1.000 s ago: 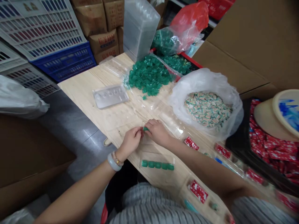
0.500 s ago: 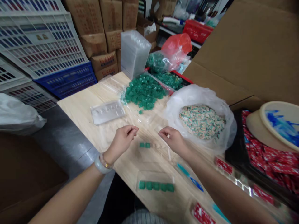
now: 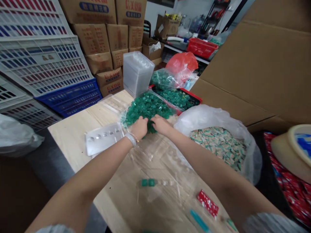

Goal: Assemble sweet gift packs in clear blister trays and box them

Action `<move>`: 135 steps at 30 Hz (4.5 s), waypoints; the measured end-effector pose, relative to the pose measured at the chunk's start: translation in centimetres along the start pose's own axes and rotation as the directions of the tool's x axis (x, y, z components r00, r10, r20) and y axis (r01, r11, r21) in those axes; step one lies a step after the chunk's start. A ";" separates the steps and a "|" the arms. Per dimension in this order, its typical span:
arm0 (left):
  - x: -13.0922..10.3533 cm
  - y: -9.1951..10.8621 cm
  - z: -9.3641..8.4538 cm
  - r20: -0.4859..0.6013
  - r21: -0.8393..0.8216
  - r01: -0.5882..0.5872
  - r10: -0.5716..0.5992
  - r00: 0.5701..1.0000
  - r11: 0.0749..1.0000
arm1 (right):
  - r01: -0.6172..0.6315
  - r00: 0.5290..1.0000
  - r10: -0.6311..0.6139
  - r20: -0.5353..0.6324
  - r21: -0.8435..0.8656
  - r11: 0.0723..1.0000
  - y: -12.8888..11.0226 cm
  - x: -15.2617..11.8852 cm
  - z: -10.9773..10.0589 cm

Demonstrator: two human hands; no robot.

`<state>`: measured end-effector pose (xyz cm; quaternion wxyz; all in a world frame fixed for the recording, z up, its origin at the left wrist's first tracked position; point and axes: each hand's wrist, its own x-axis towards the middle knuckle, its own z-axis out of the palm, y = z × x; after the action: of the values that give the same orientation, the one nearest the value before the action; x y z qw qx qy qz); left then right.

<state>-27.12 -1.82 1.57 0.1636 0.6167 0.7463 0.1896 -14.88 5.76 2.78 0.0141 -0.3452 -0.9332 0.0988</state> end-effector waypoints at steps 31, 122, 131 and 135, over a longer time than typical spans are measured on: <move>-19.0 4.1 3.0 0.263 -0.696 0.246 -0.080 0.961 0.675 | 0.055 0.995 -0.021 -0.102 0.347 0.936 -6.3 -22.5 4.2; -3.2 -3.9 -2.6 -0.026 0.389 -0.034 0.048 0.999 0.921 | -0.021 0.949 0.182 -0.256 0.526 0.850 -2.2 -12.7 0.8; -14.2 0.2 -3.1 -0.078 -0.142 -0.278 0.270 0.960 0.950 | -0.083 0.996 0.093 -0.009 0.366 0.927 -5.1 -26.0 2.9; -18.3 -1.5 -2.8 -0.082 -0.212 -0.168 0.154 0.985 0.963 | -0.053 0.989 0.030 0.143 0.158 0.986 -6.3 -24.9 3.6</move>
<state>-26.36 -20.32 3.47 0.1899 0.6471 0.6735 0.3028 -0.25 -15.66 1.52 -0.0257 -0.3547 -0.9134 0.1981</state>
